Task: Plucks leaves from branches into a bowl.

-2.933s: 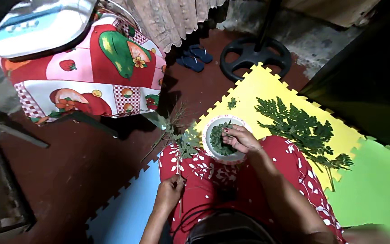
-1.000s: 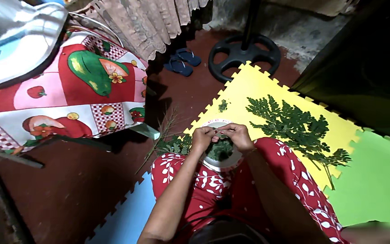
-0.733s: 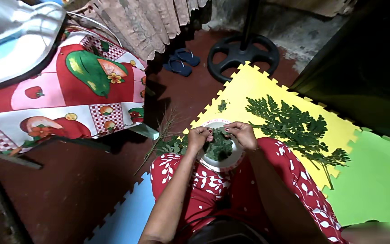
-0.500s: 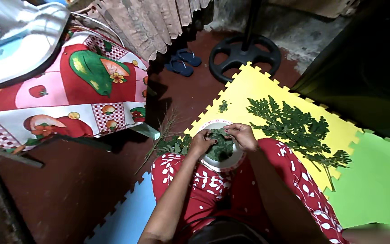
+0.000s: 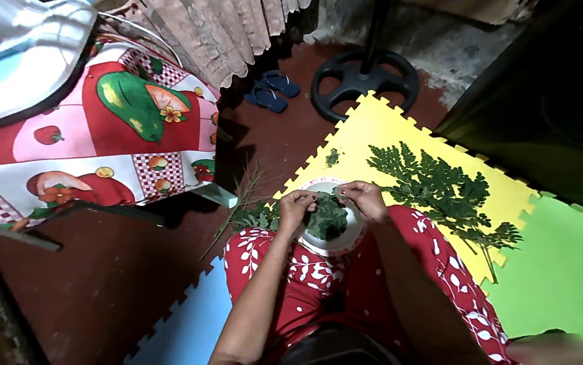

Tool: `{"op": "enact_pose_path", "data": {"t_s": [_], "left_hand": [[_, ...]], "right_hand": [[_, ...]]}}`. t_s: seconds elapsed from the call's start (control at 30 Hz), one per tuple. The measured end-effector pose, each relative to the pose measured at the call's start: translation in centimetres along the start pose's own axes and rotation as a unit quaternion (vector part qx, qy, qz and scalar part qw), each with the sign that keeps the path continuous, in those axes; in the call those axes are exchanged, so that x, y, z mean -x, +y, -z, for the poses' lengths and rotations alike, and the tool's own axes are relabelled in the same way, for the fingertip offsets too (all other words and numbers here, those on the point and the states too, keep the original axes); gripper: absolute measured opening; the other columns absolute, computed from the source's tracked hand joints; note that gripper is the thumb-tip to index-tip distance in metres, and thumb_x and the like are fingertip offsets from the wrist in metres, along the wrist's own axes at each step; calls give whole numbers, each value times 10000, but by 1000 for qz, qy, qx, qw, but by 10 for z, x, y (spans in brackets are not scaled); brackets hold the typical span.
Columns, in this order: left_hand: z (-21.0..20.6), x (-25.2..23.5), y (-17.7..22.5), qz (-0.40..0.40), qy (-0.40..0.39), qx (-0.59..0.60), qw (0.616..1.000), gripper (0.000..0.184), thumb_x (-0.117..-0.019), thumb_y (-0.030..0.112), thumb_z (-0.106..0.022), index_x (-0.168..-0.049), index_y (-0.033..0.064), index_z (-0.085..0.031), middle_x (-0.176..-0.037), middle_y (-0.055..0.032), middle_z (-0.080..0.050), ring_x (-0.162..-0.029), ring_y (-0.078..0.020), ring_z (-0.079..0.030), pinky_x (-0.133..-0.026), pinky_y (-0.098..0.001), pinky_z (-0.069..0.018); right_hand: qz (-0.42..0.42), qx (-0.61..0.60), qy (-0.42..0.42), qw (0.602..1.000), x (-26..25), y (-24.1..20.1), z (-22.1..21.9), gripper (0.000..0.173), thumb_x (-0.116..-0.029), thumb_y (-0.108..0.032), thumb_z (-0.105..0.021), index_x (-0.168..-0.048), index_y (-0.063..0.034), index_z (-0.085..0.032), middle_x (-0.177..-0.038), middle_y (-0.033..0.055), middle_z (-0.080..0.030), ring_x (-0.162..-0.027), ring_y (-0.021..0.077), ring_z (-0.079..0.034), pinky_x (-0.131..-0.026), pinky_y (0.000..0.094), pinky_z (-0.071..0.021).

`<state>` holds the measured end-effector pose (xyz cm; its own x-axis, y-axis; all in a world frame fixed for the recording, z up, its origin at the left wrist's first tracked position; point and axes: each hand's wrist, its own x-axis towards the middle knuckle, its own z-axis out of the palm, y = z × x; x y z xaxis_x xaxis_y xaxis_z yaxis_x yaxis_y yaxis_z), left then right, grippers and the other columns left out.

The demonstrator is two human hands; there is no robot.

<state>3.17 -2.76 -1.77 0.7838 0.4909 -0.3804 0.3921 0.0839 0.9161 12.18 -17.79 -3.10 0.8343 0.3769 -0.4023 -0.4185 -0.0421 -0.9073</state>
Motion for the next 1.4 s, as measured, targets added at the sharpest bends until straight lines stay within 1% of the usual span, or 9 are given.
{"op": "enact_pose_path", "data": {"t_s": [0.23, 0.3, 0.33, 0.4, 0.63, 0.87, 1.03, 1.27, 1.4], "left_hand": [[1, -2, -4, 9, -99, -196, 976, 197, -1021, 59, -589, -1142, -65, -683, -982, -111, -699, -815, -74, -650, -812, -250, -543], [1, -2, 0, -7, -136, -260, 956, 308, -1026, 94, -591, -1292, -52, -645, -1251, -190, -678, -1135, -217, -658, -1038, -363, -486], [0, -2, 4, -16, -148, -280, 948, 406, -1023, 114, -605, -1393, -53, -573, -1385, -227, -606, -1278, -291, -594, -1121, -410, -426], [-4, 0, 10, -42, -138, -295, 945, 534, -1010, 153, -642, -1471, -60, -477, -1473, -253, -526, -1355, -348, -532, -1155, -442, -395], [-19, 4, 27, -105, -130, -428, 888, 327, -1076, 127, -495, -1297, -47, -662, -1291, -227, -675, -1257, -354, -623, -1123, -474, -420], [-16, -3, 32, -130, -139, -454, 870, 276, -1062, 81, -502, -1169, -76, -703, -1162, -256, -704, -1150, -395, -662, -1041, -530, -466], [-11, -10, 47, -139, -202, -486, 839, 269, -1071, 99, -498, -1115, -86, -689, -1099, -269, -692, -1101, -417, -660, -996, -556, -476], [-4, -8, 54, -103, -201, -306, 925, 184, -1036, 42, -548, -1010, -44, -709, -874, -93, -671, -789, -115, -596, -791, -308, -504], [1, -27, 39, -102, -131, -205, 965, 177, -1045, 45, -539, -1013, -64, -675, -828, -70, -641, -708, -69, -559, -704, -258, -496]], "right_hand": [[-10, 2, -17, 1000, -1, 1, -5, 111, -955, 98, -595, -1054, 124, -639, -908, 112, -672, -730, 105, -654, -734, 261, -579], [-10, 1, -16, 1000, 0, 2, -4, 112, -955, 97, -599, -1054, 125, -641, -901, 111, -676, -727, 103, -655, -730, 259, -581], [-11, 0, -18, 1000, 0, 2, -4, 113, -955, 97, -598, -1056, 126, -640, -900, 112, -676, -727, 104, -654, -729, 258, -580], [-12, 1, -20, 1000, -1, 3, -6, 109, -952, 101, -601, -1050, 126, -640, -902, 115, -674, -725, 101, -652, -723, 259, -580], [-11, 18, -16, 1000, 0, 3, -8, 98, -943, 96, -618, -1030, 120, -656, -896, 113, -687, -712, 94, -654, -700, 246, -573], [7, 16, -80, 997, -1, 3, -11, 229, -909, 89, -673, -1129, 93, -610, -897, 97, -679, -730, 89, -658, -729, 251, -575], [0, -12, -72, 997, -3, -2, -10, 69, -956, 116, -579, -987, 73, -624, -758, 33, -652, -634, 68, -637, -680, 228, -575], [-16, -171, -124, 977, -4, 0, -2, 272, -1002, 104, -416, -907, -54, -616, -703, -44, -651, -625, 43, -618, -676, 211, -554], [-4, -238, -65, 969, -8, -2, 7, 297, -1026, 80, -389, -919, -66, -625, -729, -44, -639, -626, 38, -608, -668, 195, -552]]}}
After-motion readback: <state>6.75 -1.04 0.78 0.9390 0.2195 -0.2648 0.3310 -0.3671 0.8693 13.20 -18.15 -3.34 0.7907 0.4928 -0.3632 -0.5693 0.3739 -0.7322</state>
